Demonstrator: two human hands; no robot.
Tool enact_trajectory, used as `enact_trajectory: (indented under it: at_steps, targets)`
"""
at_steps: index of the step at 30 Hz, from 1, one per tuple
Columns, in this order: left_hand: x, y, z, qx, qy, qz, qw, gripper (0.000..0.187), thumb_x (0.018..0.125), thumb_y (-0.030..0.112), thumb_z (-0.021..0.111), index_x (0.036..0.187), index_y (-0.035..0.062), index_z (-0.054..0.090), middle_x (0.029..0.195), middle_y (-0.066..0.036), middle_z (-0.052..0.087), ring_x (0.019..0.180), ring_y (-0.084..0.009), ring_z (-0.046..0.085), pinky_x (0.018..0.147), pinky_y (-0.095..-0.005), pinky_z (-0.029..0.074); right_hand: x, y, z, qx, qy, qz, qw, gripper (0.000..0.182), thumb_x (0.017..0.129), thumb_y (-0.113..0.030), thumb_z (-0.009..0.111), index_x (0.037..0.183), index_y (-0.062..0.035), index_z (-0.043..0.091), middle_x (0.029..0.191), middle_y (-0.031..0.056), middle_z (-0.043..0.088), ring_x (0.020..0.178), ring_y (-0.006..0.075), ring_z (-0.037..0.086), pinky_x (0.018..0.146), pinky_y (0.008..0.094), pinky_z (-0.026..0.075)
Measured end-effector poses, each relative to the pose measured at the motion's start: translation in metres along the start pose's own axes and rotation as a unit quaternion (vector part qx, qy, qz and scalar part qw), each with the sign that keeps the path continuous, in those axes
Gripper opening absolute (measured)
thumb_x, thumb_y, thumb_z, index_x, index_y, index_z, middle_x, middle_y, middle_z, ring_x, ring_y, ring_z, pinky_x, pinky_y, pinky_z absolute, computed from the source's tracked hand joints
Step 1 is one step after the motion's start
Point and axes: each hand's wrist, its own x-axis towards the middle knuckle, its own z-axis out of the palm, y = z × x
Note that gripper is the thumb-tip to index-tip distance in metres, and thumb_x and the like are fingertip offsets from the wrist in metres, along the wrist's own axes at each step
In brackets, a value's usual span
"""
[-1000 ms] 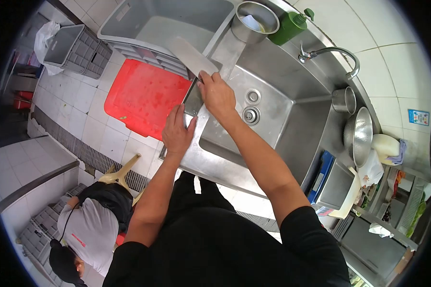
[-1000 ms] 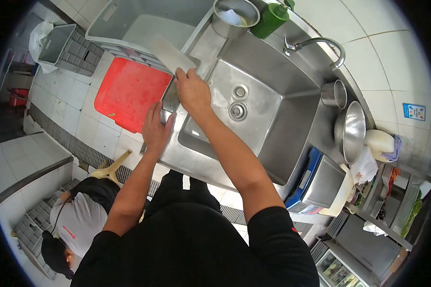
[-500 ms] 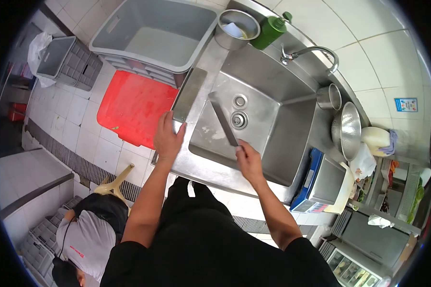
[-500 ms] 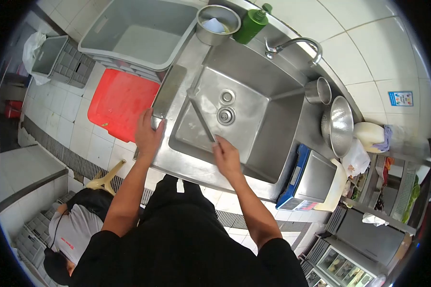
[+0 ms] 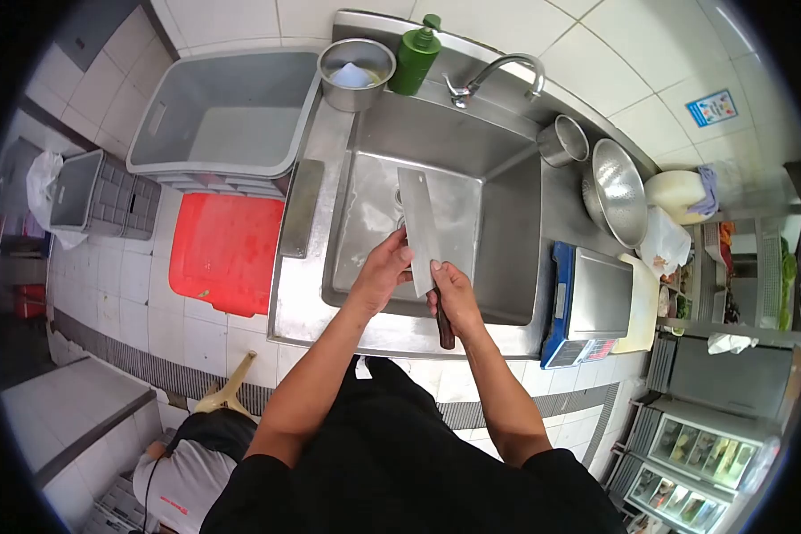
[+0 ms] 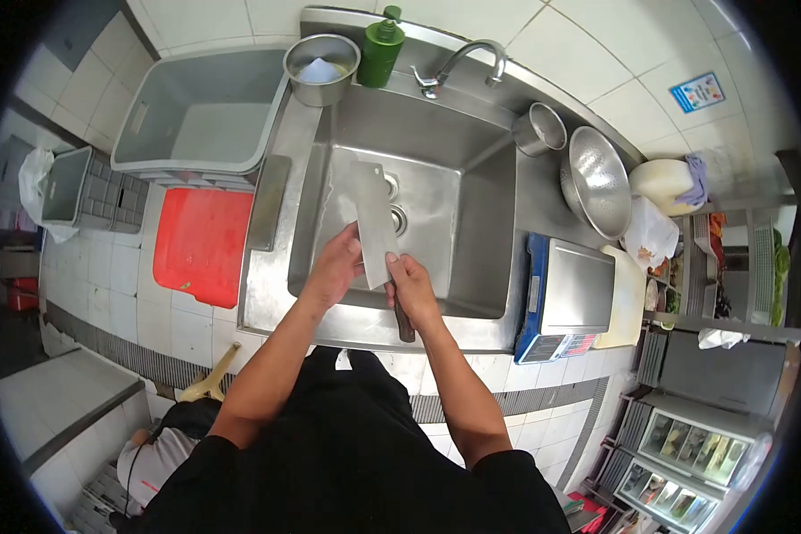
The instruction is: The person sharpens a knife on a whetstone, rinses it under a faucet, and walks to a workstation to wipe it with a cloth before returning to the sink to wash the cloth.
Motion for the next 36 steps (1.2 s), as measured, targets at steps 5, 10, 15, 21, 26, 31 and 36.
enact_trajectory:
  at_steps: [5,10,15,21,26,31,36]
  targets:
    - [0.004,0.003,0.013,0.044,-0.012,-0.010,0.999,0.071,0.093,0.025,0.067,0.151,0.0025,0.032,0.130,-0.010,0.055,0.116,-0.0192,0.058,0.094,-0.0370,0.052,-0.010,0.003,-0.004,0.030,0.014,-0.002,0.999,0.032,0.102,-0.041,0.053,0.088,-0.0119,0.052,0.057,-0.0011,0.049,0.044,0.0087,0.046,0.043,0.0232,0.040]
    - [0.004,-0.001,0.020,0.039,-0.029,-0.022,0.999,0.068,0.093,0.019,0.067,0.150,0.0027,0.033,0.128,-0.009,0.056,0.114,-0.0183,0.058,0.093,-0.0360,0.052,-0.020,0.007,-0.009,0.087,0.024,0.007,0.996,0.031,0.102,-0.040,0.053,0.089,-0.0123,0.052,0.056,-0.0012,0.048,0.044,0.0096,0.046,0.042,0.0242,0.040]
    - [0.008,-0.009,0.023,0.038,-0.020,-0.033,0.999,0.065,0.094,0.020,0.067,0.148,0.0029,0.037,0.127,-0.009,0.056,0.114,-0.0180,0.058,0.092,-0.0353,0.052,-0.016,0.011,-0.018,0.122,0.021,0.022,0.992,0.030,0.102,-0.040,0.054,0.090,-0.0124,0.052,0.056,-0.0012,0.047,0.044,0.0104,0.046,0.042,0.0247,0.040]
    - [-0.013,-0.002,-0.038,0.338,0.315,0.200,0.864,0.040,0.092,0.020,0.067,0.127,0.0006,0.060,0.110,-0.012,0.065,0.108,-0.0202,0.060,0.088,-0.0340,0.051,0.014,0.008,-0.014,0.067,-0.019,0.030,0.997,0.022,0.100,-0.031,0.058,0.094,-0.0110,0.053,0.058,-0.0008,0.048,0.044,0.0100,0.045,0.043,0.0250,0.040]
    - [-0.058,0.033,-0.100,0.685,0.432,0.189,0.555,0.051,0.082,0.020,0.074,0.126,-0.0005,0.059,0.117,-0.021,0.057,0.110,-0.0368,0.055,0.096,-0.0437,0.044,0.036,0.013,0.028,-0.233,-0.085,-0.053,0.967,0.029,0.096,-0.029,0.062,0.097,-0.0023,0.051,0.062,0.0048,0.054,0.047,0.0140,0.052,0.047,0.0315,0.043]
    - [-0.060,0.018,-0.127,0.680,0.423,0.166,0.576,0.054,0.082,0.023,0.075,0.127,0.0000,0.059,0.120,-0.021,0.055,0.113,-0.0373,0.052,0.096,-0.0444,0.044,0.059,0.021,0.064,-0.344,-0.072,-0.099,0.931,0.035,0.094,-0.032,0.061,0.099,0.0014,0.053,0.064,0.0154,0.061,0.054,0.0284,0.062,0.055,0.0419,0.048]
    - [-0.057,0.013,-0.136,0.704,0.415,0.220,0.532,0.054,0.081,0.024,0.076,0.127,-0.0002,0.059,0.118,-0.019,0.056,0.110,-0.0364,0.054,0.094,-0.0431,0.046,0.143,0.002,0.100,-0.366,-0.059,-0.166,0.914,0.040,0.094,-0.035,0.058,0.110,0.0013,0.055,0.084,0.0281,0.067,0.086,0.0498,0.064,0.078,0.0547,0.049]
